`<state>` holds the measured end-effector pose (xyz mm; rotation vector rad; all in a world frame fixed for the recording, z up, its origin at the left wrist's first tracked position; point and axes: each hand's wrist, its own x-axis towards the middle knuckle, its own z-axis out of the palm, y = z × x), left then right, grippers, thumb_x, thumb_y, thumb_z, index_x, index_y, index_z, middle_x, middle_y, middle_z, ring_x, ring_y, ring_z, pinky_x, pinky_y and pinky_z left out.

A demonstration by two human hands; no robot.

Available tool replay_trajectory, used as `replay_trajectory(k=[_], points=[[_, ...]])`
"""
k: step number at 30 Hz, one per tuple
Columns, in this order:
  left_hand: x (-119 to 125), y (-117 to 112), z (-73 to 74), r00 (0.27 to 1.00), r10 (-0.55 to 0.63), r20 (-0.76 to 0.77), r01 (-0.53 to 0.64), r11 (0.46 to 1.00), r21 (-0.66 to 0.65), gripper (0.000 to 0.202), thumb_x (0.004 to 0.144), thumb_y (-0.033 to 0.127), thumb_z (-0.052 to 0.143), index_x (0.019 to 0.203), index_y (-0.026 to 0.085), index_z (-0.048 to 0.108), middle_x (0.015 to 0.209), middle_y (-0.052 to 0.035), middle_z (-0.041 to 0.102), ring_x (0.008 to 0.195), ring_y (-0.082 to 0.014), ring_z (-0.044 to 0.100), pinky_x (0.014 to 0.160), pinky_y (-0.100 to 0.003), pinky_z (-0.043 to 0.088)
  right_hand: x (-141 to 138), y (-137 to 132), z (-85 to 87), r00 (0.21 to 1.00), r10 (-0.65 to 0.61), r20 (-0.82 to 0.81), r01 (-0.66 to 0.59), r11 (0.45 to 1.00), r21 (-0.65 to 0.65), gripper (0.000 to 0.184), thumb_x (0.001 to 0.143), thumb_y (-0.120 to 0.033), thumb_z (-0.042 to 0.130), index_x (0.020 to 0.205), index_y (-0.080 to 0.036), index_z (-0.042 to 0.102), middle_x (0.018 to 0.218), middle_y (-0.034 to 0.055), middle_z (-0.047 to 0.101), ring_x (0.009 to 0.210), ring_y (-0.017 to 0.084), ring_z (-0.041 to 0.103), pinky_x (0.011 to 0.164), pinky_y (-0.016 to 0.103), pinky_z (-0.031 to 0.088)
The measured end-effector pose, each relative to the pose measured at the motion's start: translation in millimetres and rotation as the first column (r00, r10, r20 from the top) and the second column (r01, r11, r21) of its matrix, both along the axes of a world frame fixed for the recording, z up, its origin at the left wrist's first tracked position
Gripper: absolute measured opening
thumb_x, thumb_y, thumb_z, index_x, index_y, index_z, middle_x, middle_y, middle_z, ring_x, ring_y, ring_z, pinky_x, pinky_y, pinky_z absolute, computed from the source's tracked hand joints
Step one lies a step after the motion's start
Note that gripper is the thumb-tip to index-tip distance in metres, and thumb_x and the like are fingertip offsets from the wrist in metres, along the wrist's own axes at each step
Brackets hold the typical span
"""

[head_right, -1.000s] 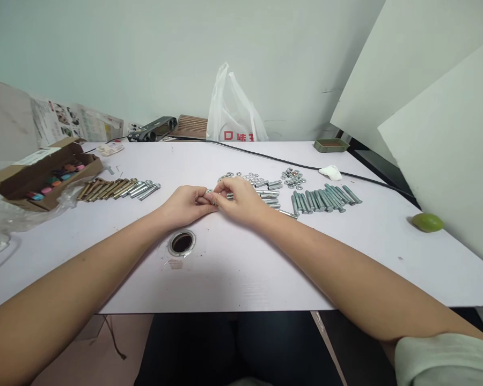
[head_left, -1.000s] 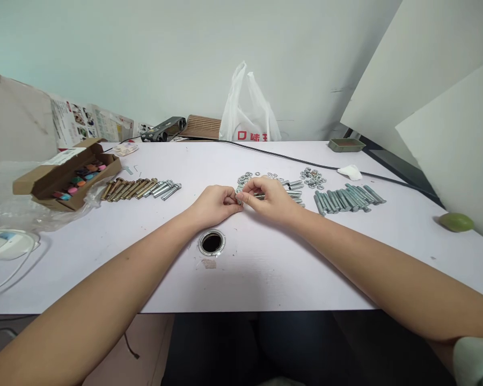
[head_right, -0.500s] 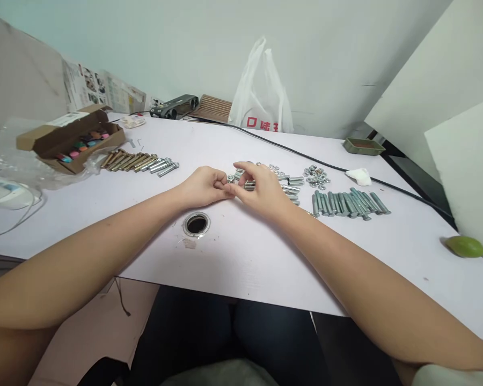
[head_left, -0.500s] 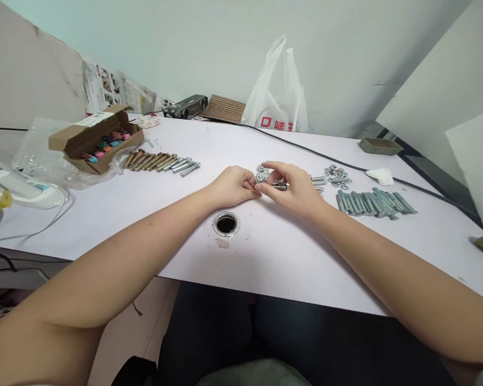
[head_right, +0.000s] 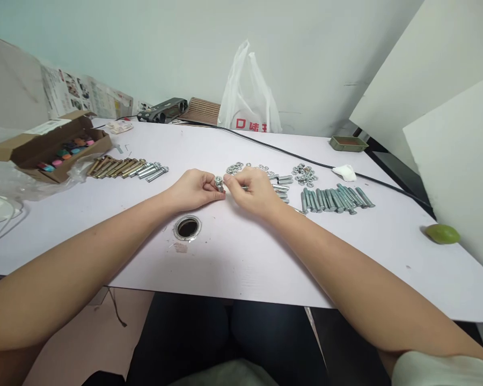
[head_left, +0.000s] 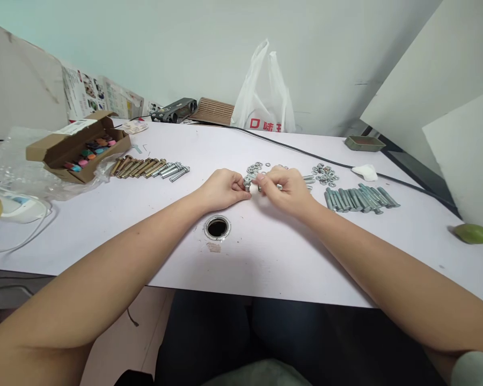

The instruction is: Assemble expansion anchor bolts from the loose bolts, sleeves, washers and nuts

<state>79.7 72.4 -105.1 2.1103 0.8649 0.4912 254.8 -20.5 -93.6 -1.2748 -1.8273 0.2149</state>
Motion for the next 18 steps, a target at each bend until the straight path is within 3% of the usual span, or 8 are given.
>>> replay_trajectory(k=[2,4,8,18], points=[[-0.1,-0.6,0.5,1.000,0.000,-0.002,0.000,1.000,-0.008,0.021,0.070,0.035,0.074,0.073,0.016,0.066,0.068,-0.0002,0.069,0.062,-0.0111,0.060,0.057,-0.022,0.041,1.6,-2.9,1.8,0.993,-0.084,-0.087,0.085,0.996,0.005,0.047,0.095,-0.040,0.050,0.057,-0.018,0.068,0.051,0.0026,0.057,0.060,0.015,0.056,0.069,0.032,0.045],[-0.3,-1.6,1.4,1.000,-0.002,-0.009,0.002,1.000,0.013,0.020,0.070,0.034,0.074,0.072,0.016,0.065,0.068,-0.0002,0.069,0.063,-0.0111,0.060,0.057,-0.022,0.041,1.8,-3.1,2.8,0.985,-0.129,-0.118,0.130,0.992,-0.003,0.040,0.094,-0.039,0.052,0.066,-0.017,0.072,0.060,0.0041,0.064,0.064,0.016,0.058,0.067,0.032,0.044],[-0.4,-3.5,3.2,1.000,0.004,-0.022,-0.001,0.994,0.114,0.020,0.072,0.034,0.071,0.068,0.016,0.063,0.063,0.0017,0.065,0.060,-0.0095,0.055,0.057,-0.022,0.038,-1.9,3.3,0.4,0.995,-0.086,0.041,0.087,0.996,-0.018,0.024,0.087,-0.035,0.061,0.097,-0.018,0.075,0.082,0.0053,0.073,0.079,0.020,0.061,0.073,0.035,0.044],[1.4,-2.7,2.4,0.999,-0.023,-0.049,0.032,0.981,0.192,0.014,0.073,0.030,0.068,0.069,0.016,0.064,0.065,0.0024,0.066,0.062,-0.0100,0.055,0.060,-0.023,0.037,-3.2,8.9,-0.4,0.962,-0.023,0.270,0.002,0.997,0.078,0.018,0.088,-0.022,0.058,0.099,-0.017,0.072,0.087,0.0060,0.072,0.081,0.022,0.054,0.085,0.038,0.039]])
